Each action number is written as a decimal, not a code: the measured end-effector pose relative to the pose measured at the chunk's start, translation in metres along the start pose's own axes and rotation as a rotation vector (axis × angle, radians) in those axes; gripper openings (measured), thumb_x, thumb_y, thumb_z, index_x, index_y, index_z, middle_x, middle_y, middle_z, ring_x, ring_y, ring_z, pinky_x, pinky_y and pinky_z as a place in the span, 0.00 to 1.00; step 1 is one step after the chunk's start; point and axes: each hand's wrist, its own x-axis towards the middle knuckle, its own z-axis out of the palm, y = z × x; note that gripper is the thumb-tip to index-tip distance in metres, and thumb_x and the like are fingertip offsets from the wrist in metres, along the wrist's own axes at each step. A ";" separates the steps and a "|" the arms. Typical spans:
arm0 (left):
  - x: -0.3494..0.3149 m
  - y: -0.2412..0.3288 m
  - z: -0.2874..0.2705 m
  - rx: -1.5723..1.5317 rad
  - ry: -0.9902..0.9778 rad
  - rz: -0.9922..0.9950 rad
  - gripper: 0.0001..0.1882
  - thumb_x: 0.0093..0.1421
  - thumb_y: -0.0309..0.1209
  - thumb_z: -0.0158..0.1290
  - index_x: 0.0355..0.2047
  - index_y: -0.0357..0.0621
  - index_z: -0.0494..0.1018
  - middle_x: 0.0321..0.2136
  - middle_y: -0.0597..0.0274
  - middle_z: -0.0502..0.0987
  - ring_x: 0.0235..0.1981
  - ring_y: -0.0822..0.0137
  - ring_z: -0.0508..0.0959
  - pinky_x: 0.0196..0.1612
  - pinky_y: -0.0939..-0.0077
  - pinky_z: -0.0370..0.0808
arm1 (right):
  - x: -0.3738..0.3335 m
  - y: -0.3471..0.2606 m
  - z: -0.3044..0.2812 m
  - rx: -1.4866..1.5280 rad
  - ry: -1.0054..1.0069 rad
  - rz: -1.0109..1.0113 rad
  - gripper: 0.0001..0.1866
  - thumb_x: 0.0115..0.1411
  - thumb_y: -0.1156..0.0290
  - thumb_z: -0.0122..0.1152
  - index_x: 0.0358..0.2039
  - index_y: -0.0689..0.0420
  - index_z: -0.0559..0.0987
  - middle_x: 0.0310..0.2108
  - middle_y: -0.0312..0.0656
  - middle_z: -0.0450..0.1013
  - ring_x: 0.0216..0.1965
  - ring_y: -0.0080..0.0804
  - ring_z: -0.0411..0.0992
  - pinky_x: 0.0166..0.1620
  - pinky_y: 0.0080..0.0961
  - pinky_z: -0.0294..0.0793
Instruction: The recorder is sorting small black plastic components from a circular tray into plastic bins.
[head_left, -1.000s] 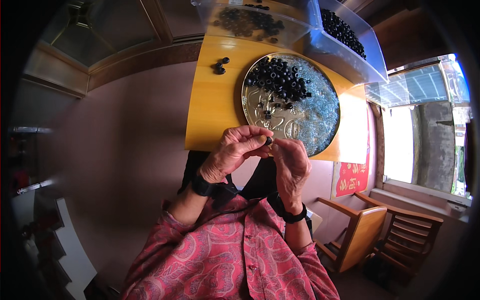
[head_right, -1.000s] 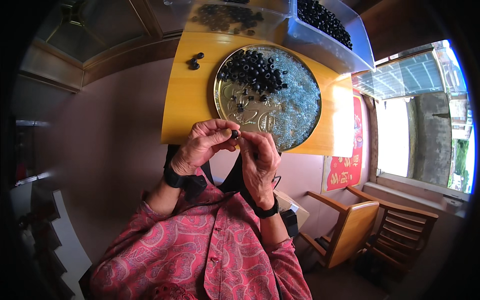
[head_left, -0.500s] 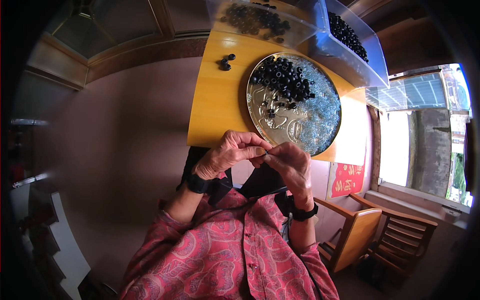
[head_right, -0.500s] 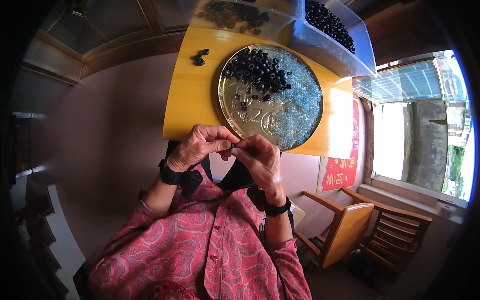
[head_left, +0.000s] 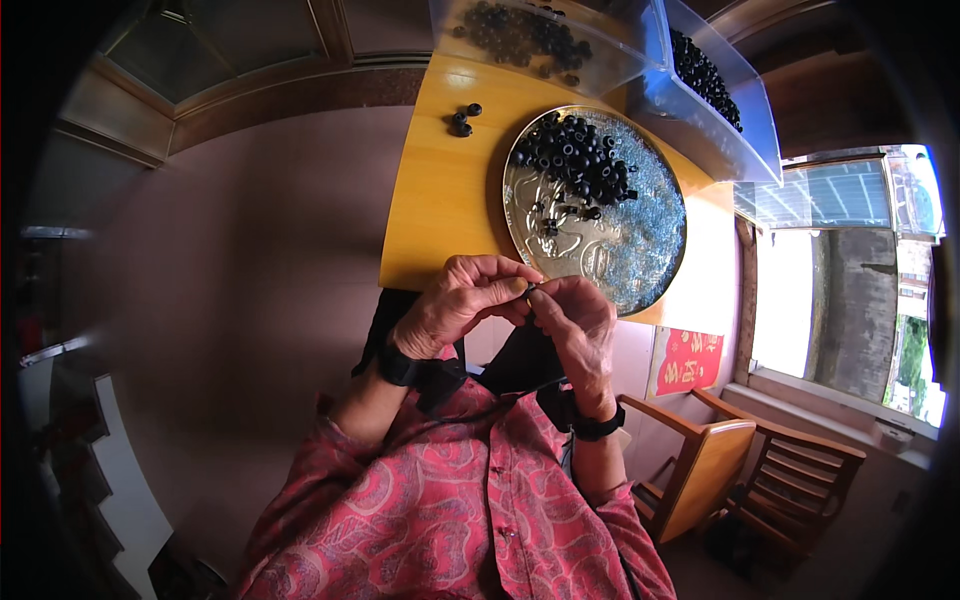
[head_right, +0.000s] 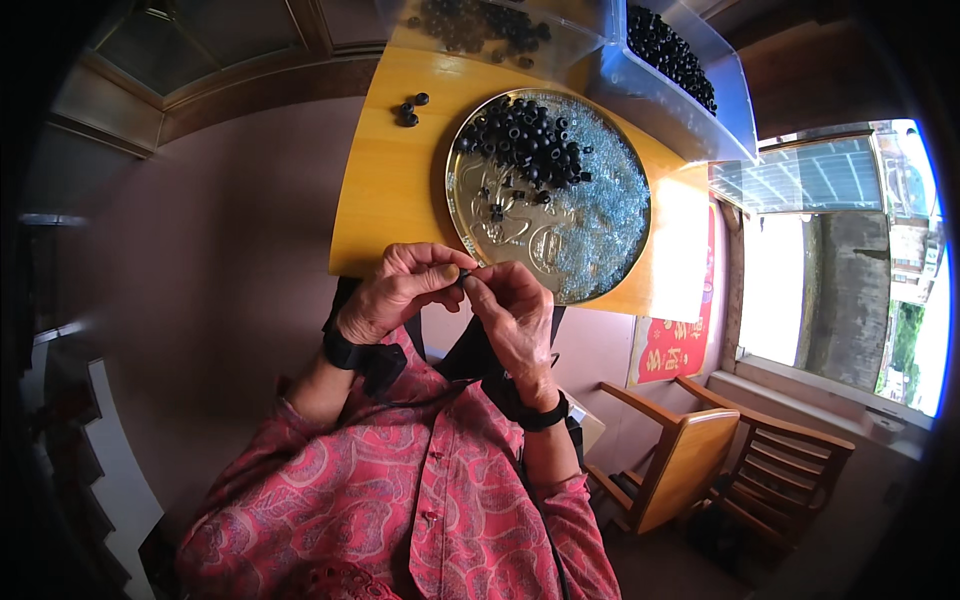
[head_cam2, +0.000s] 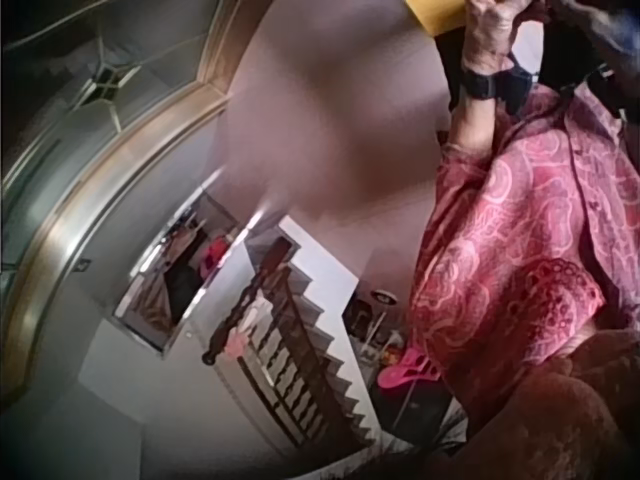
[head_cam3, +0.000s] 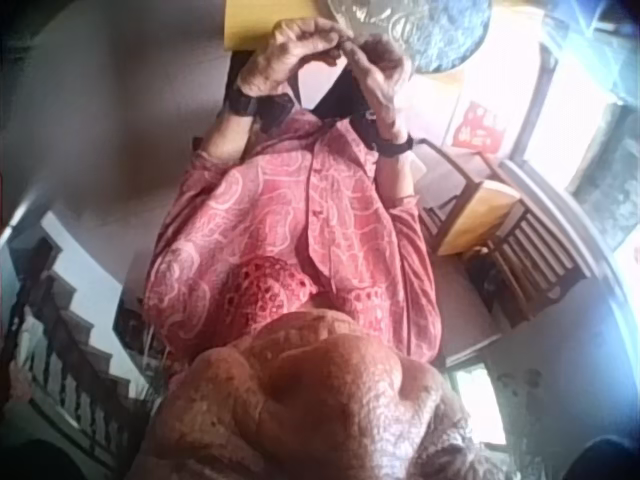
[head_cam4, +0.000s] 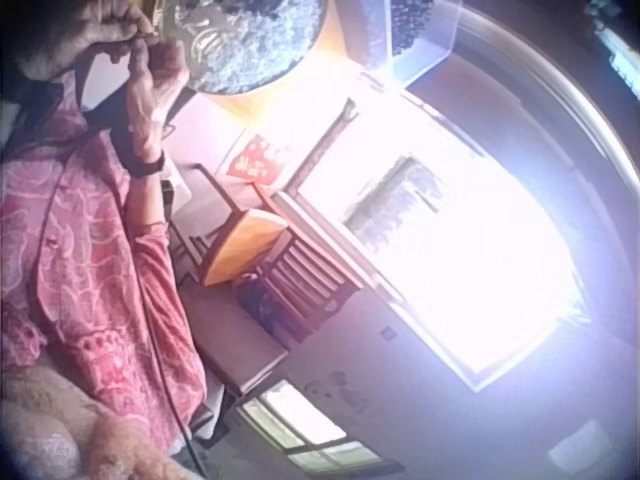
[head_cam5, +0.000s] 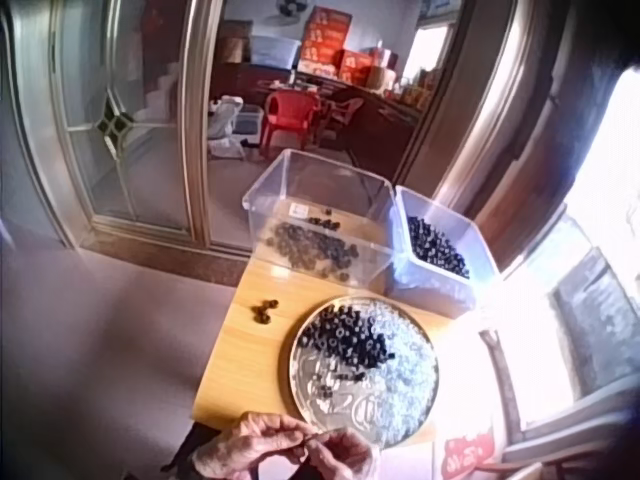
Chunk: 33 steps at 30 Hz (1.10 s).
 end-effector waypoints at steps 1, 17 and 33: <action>0.000 0.000 0.000 0.052 0.001 0.020 0.13 0.64 0.31 0.53 0.45 0.37 0.76 0.34 0.62 0.80 0.31 0.75 0.79 0.38 0.79 0.79 | 0.000 0.001 0.002 -0.076 0.024 -0.037 0.05 0.58 0.75 0.64 0.32 0.63 0.77 0.26 0.33 0.75 0.26 0.16 0.70 0.32 0.14 0.70; -0.001 0.001 -0.009 -0.116 0.043 0.040 0.13 0.63 0.29 0.54 0.46 0.36 0.75 0.31 0.64 0.78 0.29 0.72 0.78 0.37 0.77 0.77 | 0.063 0.018 0.004 -1.051 0.266 -0.684 0.06 0.52 0.76 0.61 0.31 0.54 0.78 0.35 0.38 0.73 0.39 0.40 0.72 0.38 0.35 0.73; 0.000 -0.003 -0.009 -0.141 0.036 0.055 0.13 0.64 0.30 0.53 0.47 0.37 0.74 0.35 0.63 0.78 0.31 0.73 0.78 0.39 0.77 0.78 | 0.050 0.025 -0.005 -0.956 0.269 -0.649 0.15 0.52 0.77 0.62 0.42 0.62 0.75 0.37 0.47 0.68 0.39 0.44 0.70 0.39 0.36 0.72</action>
